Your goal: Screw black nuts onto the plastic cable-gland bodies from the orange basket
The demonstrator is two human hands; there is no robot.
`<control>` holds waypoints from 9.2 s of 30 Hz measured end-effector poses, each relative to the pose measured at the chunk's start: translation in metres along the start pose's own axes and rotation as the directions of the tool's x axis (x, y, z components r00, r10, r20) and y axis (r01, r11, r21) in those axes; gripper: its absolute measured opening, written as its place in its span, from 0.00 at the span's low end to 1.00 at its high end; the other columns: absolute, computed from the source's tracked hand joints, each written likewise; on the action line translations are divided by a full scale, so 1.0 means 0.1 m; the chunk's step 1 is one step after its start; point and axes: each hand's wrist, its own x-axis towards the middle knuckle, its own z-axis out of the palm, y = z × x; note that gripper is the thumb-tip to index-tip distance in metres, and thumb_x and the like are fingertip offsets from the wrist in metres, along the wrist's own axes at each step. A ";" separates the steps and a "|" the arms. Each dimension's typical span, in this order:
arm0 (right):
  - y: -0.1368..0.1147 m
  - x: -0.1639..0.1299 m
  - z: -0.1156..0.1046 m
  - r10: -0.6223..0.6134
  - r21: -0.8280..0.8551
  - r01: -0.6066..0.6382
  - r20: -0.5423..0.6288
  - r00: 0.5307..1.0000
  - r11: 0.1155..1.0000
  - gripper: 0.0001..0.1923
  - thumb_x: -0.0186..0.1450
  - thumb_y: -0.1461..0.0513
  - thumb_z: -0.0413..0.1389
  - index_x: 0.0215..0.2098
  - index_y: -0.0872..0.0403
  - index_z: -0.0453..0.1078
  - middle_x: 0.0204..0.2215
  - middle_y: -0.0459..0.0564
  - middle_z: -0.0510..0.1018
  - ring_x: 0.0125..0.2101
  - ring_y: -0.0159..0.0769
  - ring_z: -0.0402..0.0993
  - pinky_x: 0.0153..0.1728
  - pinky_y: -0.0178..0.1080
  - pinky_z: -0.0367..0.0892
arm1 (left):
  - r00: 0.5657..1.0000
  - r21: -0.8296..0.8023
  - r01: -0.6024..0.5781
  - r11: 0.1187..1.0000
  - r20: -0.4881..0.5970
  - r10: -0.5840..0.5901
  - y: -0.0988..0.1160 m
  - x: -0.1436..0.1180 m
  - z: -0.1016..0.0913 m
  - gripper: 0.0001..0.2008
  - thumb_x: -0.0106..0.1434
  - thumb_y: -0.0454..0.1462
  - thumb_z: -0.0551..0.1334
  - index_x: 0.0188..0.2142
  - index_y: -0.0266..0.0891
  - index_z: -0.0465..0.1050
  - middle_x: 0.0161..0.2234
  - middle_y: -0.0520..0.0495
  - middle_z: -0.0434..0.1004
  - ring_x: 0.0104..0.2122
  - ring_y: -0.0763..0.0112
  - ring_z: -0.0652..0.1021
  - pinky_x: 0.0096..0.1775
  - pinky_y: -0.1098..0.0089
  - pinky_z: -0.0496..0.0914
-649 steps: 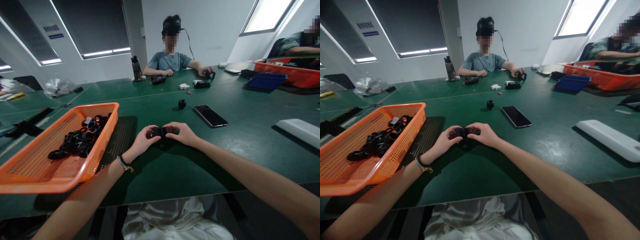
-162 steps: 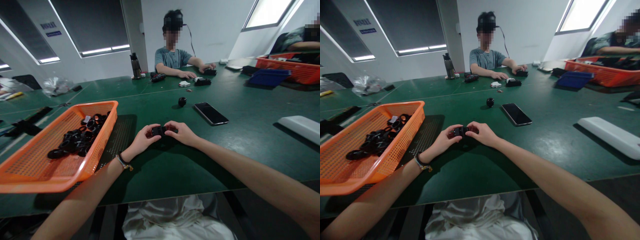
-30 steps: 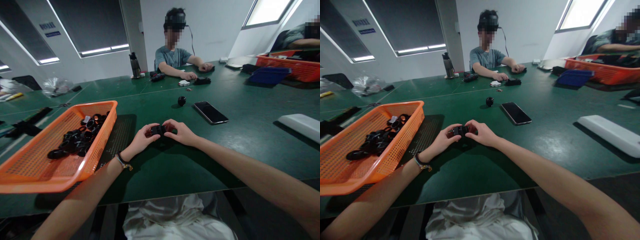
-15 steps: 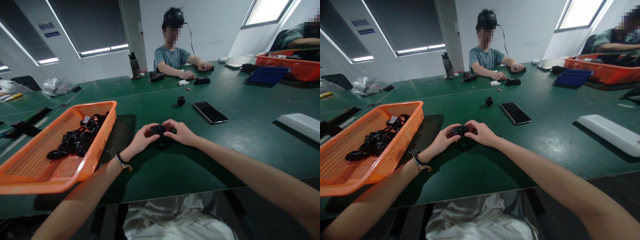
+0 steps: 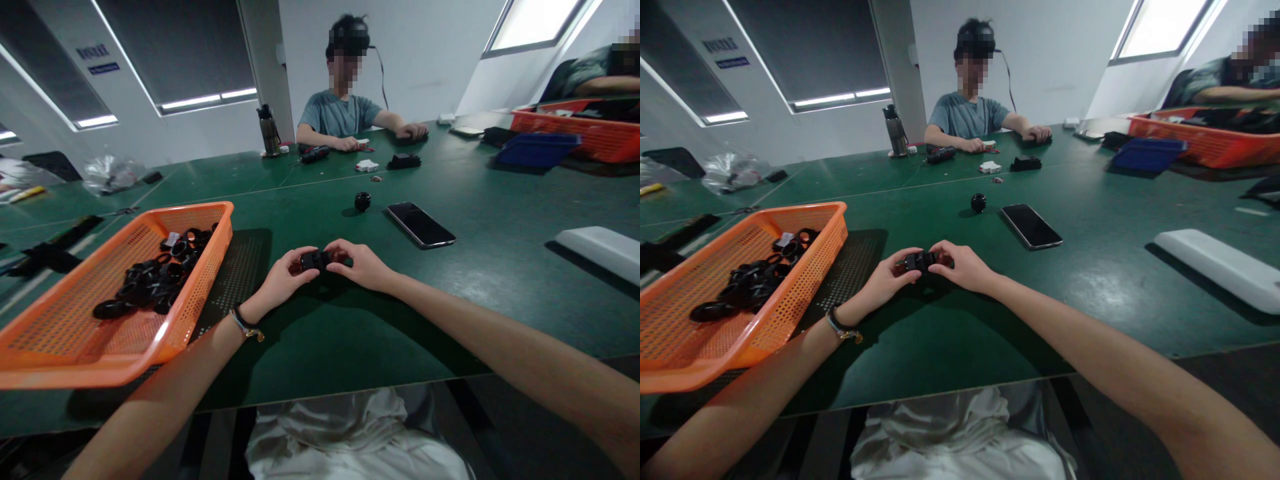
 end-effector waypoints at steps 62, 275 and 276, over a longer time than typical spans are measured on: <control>0.03 -0.02 0.01 -0.072 0.026 0.072 0.003 0.997 0.997 0.12 0.58 0.61 0.55 0.40 0.55 0.62 0.28 0.47 0.73 0.29 0.34 0.72 0.32 0.39 0.68 | 0.999 0.007 -0.031 1.000 0.013 0.030 -0.02 0.00 0.00 0.23 0.51 0.37 0.64 0.48 0.37 0.67 0.45 0.43 0.71 0.41 0.67 0.73 0.41 0.68 0.70; -0.05 0.02 0.00 0.106 -0.146 -0.092 0.089 0.990 0.985 0.06 0.61 0.60 0.53 0.31 0.55 0.62 0.23 0.45 0.72 0.25 0.32 0.67 0.26 0.32 0.56 | 0.998 0.103 -0.047 0.993 0.038 0.044 -0.03 0.00 0.00 0.23 0.51 0.40 0.63 0.47 0.40 0.68 0.41 0.46 0.70 0.36 0.70 0.72 0.40 0.67 0.68; -0.05 0.02 -0.01 0.107 -0.145 -0.094 0.090 0.990 0.985 0.06 0.61 0.60 0.52 0.31 0.55 0.62 0.24 0.45 0.72 0.25 0.32 0.67 0.26 0.32 0.56 | 0.998 0.103 -0.048 0.994 0.038 0.044 -0.03 0.00 0.00 0.23 0.51 0.40 0.63 0.47 0.40 0.68 0.41 0.46 0.70 0.36 0.70 0.72 0.40 0.67 0.68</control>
